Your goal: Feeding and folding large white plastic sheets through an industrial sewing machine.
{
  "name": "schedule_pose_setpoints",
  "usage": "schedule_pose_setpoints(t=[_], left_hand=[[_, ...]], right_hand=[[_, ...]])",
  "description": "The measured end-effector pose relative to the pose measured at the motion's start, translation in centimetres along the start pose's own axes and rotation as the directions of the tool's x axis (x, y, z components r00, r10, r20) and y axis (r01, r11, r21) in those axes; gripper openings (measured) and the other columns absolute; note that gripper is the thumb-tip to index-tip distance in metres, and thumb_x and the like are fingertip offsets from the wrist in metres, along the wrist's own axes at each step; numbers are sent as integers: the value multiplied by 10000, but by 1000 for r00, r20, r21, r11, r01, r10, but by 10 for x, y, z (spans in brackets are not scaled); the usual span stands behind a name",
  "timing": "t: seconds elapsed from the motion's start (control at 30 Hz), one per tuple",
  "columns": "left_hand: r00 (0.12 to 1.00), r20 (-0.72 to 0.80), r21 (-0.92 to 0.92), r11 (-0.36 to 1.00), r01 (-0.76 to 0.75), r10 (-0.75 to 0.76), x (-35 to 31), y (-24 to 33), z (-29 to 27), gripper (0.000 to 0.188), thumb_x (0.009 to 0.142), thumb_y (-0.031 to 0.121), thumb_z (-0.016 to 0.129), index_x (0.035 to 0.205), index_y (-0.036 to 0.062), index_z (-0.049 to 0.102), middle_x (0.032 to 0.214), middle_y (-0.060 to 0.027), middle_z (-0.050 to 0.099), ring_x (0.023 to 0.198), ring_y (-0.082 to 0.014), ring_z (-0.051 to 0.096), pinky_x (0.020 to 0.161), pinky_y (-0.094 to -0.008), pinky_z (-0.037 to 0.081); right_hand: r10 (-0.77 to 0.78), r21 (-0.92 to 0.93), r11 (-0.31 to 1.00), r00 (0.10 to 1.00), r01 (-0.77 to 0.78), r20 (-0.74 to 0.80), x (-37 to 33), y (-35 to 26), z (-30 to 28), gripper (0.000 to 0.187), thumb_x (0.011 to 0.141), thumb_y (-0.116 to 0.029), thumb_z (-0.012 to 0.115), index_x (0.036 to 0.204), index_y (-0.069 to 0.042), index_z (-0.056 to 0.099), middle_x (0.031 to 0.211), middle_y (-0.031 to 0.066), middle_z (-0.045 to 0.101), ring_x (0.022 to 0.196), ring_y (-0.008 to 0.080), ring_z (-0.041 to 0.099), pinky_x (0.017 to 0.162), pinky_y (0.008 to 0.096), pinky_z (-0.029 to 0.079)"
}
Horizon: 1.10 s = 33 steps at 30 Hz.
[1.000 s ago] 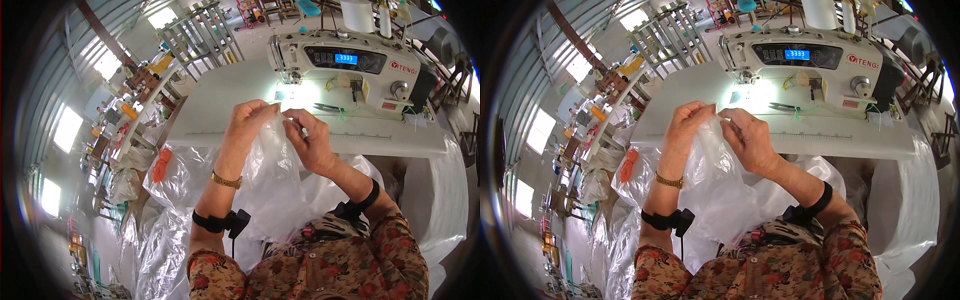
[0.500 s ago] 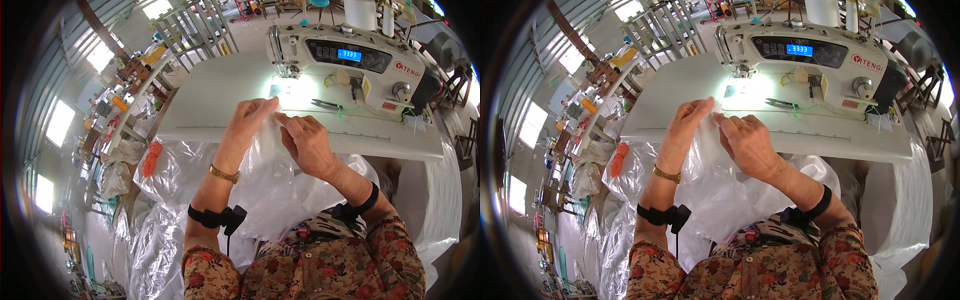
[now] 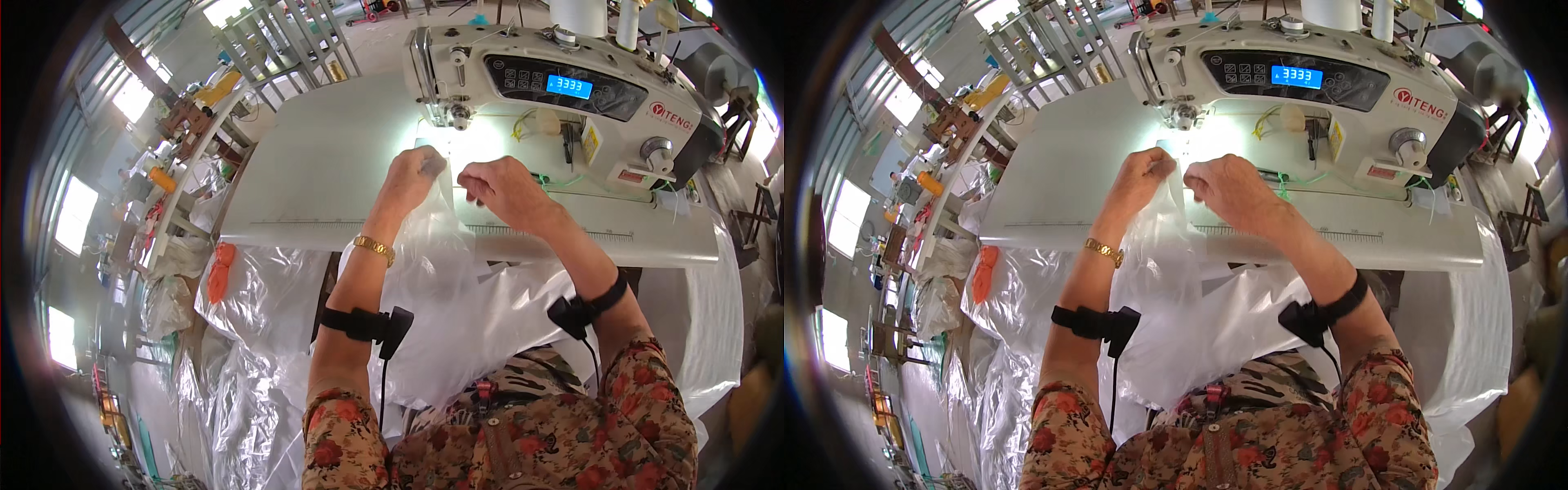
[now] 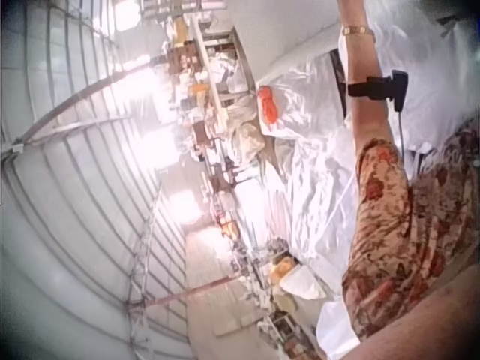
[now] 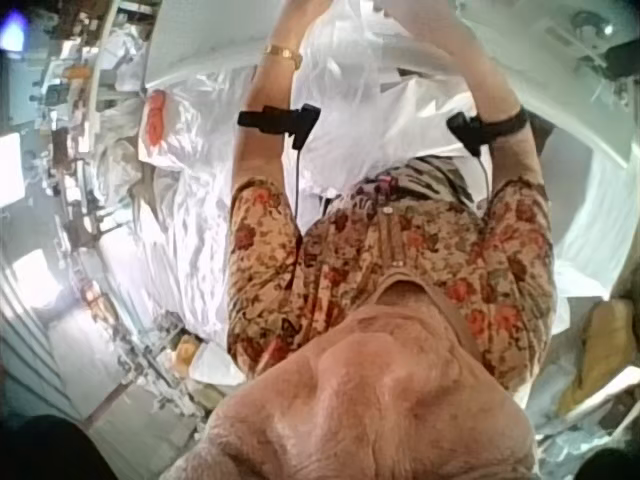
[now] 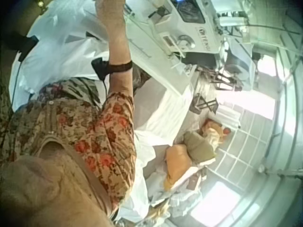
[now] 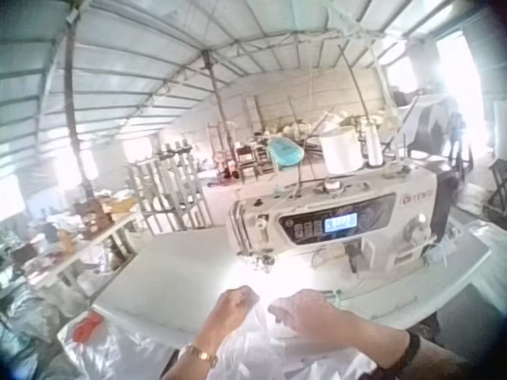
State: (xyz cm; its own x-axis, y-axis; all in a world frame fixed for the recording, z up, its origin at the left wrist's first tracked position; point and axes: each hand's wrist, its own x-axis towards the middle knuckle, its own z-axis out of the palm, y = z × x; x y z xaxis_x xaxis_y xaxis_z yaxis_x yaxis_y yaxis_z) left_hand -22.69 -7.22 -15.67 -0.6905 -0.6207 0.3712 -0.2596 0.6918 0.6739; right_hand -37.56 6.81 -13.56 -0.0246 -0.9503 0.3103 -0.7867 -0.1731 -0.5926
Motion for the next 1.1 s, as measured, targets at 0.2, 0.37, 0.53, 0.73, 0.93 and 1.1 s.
schedule_pose_setpoints(t=[0.2,0.37,0.53,0.73,0.93,1.1], left_hand=[[978,108,42,983,177,-181,25,-23,38,184,916,129,625,936,-51,658,784,-80,677,726,-130,589,705,-301,490],[981,14,55,980,191,-192,28,-37,41,294,847,79,667,1083,-96,648,981,-219,711,874,-200,705,768,-304,539],[979,-200,424,904,49,41,21,-21,37,201,777,151,693,822,-39,647,871,-196,671,826,-372,640,719,-454,493],[975,-70,462,873,-155,211,-24,10,32,204,843,187,656,961,21,643,974,-117,631,992,-311,578,899,-440,432],[980,87,450,871,-198,178,-41,-3,30,451,921,294,588,1251,-11,561,1302,-187,545,1227,-348,488,1056,-431,368],[966,185,462,851,-248,180,-27,-5,31,483,936,335,555,1283,-2,544,1304,-199,542,1232,-355,481,1061,-427,360]], right_hand=[[-218,-285,943,966,173,-136,24,67,31,154,857,-53,590,986,-70,672,931,105,637,820,303,628,747,396,520],[-297,-372,894,952,249,-76,30,58,40,192,877,-180,558,991,-96,688,973,55,621,1032,240,576,909,410,453],[-246,-442,870,969,216,-11,34,59,42,188,901,-219,592,1022,-109,683,1019,37,645,1049,239,570,896,396,453],[-199,-501,851,980,158,-30,29,64,43,210,872,-251,601,993,-93,669,1010,67,646,1007,253,575,868,408,449],[-234,-389,906,964,167,-130,34,69,49,227,843,-309,625,831,-87,668,946,115,645,975,286,586,864,428,443],[-133,-435,896,988,86,-78,35,66,45,295,894,-370,589,885,-90,680,994,102,661,1063,286,587,929,461,435]])
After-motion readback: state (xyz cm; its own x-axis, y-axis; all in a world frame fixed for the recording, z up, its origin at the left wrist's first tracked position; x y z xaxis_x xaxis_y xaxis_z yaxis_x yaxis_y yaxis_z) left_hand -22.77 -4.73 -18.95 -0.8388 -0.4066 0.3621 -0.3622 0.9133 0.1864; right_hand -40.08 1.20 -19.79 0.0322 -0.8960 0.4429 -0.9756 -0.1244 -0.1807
